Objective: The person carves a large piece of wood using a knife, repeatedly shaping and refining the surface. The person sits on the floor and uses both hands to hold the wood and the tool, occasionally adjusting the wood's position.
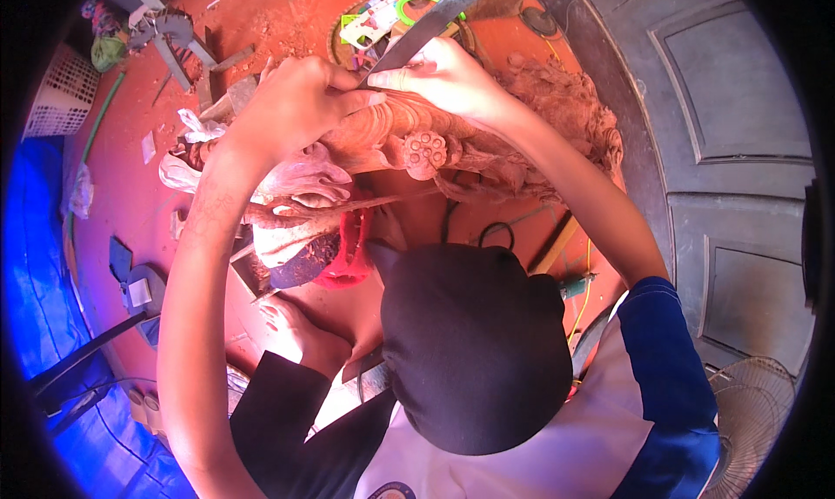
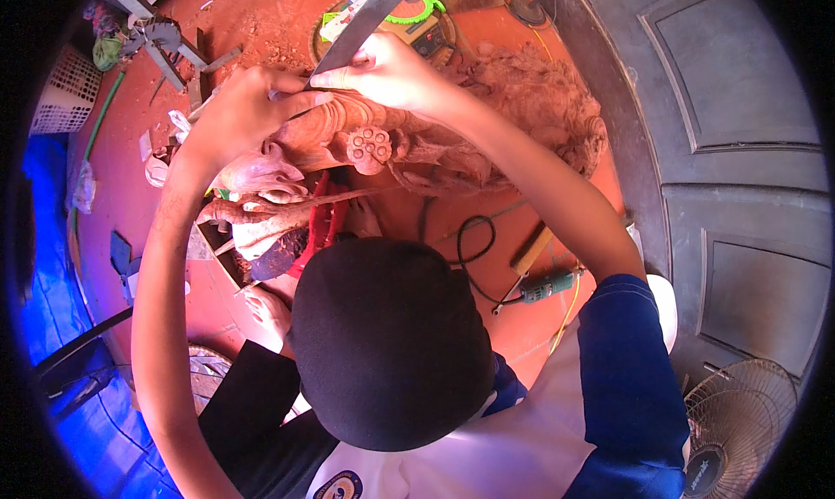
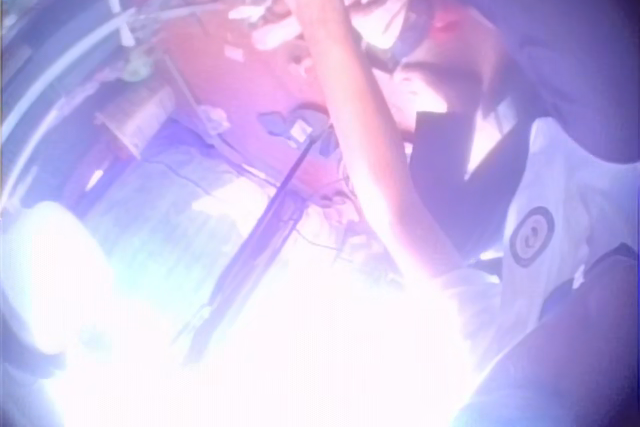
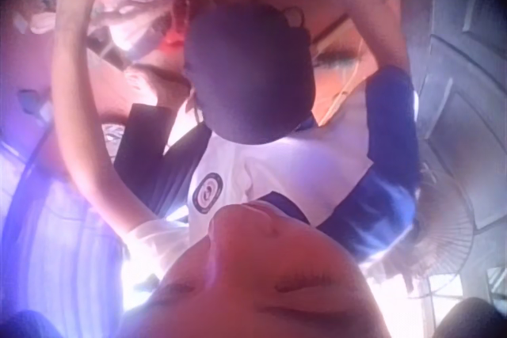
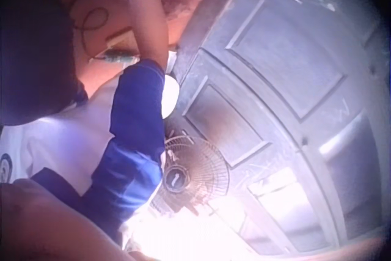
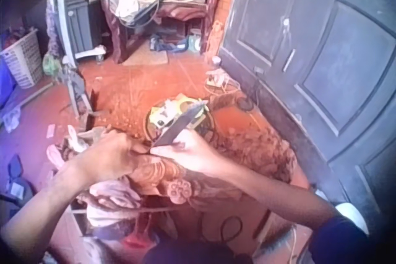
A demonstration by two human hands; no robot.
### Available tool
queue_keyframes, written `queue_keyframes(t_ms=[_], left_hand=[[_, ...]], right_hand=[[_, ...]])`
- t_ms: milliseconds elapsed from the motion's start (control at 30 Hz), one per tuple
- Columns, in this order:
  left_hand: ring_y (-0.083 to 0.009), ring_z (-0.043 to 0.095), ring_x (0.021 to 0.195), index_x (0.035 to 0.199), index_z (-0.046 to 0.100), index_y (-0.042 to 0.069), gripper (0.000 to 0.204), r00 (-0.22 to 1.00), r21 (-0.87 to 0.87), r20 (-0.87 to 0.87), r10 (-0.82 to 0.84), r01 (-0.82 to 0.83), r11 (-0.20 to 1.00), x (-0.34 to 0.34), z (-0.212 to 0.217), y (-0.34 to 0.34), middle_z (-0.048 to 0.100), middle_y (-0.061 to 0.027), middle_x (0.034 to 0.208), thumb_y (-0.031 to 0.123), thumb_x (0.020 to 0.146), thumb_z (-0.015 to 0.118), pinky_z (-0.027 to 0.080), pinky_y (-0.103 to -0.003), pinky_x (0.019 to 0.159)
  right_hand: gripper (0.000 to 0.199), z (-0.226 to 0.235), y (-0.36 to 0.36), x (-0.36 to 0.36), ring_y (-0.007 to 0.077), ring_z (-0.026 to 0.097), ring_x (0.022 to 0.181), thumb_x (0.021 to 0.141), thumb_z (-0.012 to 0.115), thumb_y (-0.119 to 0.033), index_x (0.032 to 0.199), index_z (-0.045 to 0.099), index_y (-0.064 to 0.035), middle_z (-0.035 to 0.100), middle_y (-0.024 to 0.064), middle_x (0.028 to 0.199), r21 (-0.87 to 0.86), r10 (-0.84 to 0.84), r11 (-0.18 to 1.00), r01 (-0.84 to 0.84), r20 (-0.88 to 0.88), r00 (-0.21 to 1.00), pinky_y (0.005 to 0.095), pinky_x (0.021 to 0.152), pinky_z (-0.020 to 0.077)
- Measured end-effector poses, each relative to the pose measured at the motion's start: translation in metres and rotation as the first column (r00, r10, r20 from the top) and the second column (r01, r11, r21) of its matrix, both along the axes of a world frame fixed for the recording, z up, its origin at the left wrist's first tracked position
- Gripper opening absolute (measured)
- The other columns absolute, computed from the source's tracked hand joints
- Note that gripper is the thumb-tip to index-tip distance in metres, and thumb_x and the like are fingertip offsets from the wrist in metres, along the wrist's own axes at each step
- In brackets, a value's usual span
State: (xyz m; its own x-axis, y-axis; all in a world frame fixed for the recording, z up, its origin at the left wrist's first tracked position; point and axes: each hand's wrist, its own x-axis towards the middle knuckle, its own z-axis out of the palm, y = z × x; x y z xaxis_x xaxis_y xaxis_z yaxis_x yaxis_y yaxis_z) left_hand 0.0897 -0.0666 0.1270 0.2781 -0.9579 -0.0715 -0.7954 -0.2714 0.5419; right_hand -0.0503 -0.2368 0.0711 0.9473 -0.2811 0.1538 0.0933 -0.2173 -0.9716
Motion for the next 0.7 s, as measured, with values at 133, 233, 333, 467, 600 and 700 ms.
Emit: queue_keyframes(t_ms=[133,233,333,467,600,700], left_hand=[[-0.0283,0.063,0.064,0.103,0.077,0.004,0.031,0.999,0.030,-0.037,0.001,0.000,1.000,0.002,-0.002,-0.004,0.061,-0.0212,0.069,0.033,0.094,0.074,0.052,-0.040,0.069],[-0.0185,0.061,0.060,0.101,0.075,-0.001,0.038,1.000,0.029,-0.030,0.006,-0.005,1.000,0.004,-0.006,-0.010,0.059,-0.0160,0.065,0.036,0.096,0.073,0.050,-0.037,0.064],[-0.0155,0.061,0.062,0.100,0.076,-0.002,0.040,0.992,0.173,-0.085,0.088,-0.072,0.982,0.000,0.014,-0.009,0.061,-0.0136,0.065,0.037,0.096,0.072,0.051,-0.036,0.065],[-0.0152,0.059,0.061,0.101,0.079,0.002,0.040,0.992,0.078,-0.128,0.013,-0.003,0.997,0.009,0.004,0.002,0.063,-0.0150,0.064,0.040,0.094,0.073,0.049,-0.039,0.065],[-0.0179,0.059,0.062,0.101,0.078,0.001,0.033,0.973,-0.075,-0.231,-0.003,-0.015,0.997,0.013,-0.006,0.019,0.068,-0.0191,0.072,0.032,0.093,0.071,0.050,-0.038,0.067],[-0.0197,0.068,0.075,0.100,0.077,-0.001,0.025,0.973,-0.205,-0.229,-0.015,-0.033,0.978,0.022,-0.006,0.039,0.074,-0.0191,0.084,0.021,0.092,0.067,0.053,-0.036,0.080]], right_hand=[[0.015,-0.007,-0.006,0.004,0.0078,0.063,0.083,0.091,0.080,-0.014,0.097,0.070,-0.0035,0.069,-0.0004,0.091,0.022,0.001,1.000,-0.002,0.016,1.000,0.0271,0.072,0.0505],[0.014,-0.014,-0.010,0.007,0.0071,0.062,0.082,0.092,0.079,-0.014,0.097,0.070,-0.0041,0.068,-0.0015,0.090,0.037,-0.012,0.999,0.010,0.056,0.998,0.0268,0.071,0.0494],[0.012,-0.008,-0.001,0.008,0.0070,0.062,0.084,0.094,0.077,-0.014,0.097,0.070,-0.0044,0.067,-0.0027,0.089,0.116,-0.018,0.993,0.013,0.043,0.999,0.0259,0.073,0.0490],[0.015,0.004,0.005,0.005,0.0091,0.066,0.087,0.094,0.077,-0.013,0.103,0.071,-0.0019,0.073,0.0010,0.095,0.066,0.070,0.995,-0.073,0.054,0.996,0.0272,0.080,0.0536],[0.020,0.010,0.007,0.008,0.0129,0.070,0.089,0.092,0.078,-0.013,0.107,0.073,-0.0001,0.076,0.0057,0.099,-0.109,0.147,0.985,-0.135,0.108,0.983,0.0299,0.084,0.0566],[0.021,0.033,0.024,0.016,0.0148,0.071,0.089,0.090,0.079,-0.012,0.108,0.075,-0.0013,0.077,0.0067,0.100,-0.205,0.155,0.971,-0.125,0.139,0.978,0.0323,0.083,0.0572]])
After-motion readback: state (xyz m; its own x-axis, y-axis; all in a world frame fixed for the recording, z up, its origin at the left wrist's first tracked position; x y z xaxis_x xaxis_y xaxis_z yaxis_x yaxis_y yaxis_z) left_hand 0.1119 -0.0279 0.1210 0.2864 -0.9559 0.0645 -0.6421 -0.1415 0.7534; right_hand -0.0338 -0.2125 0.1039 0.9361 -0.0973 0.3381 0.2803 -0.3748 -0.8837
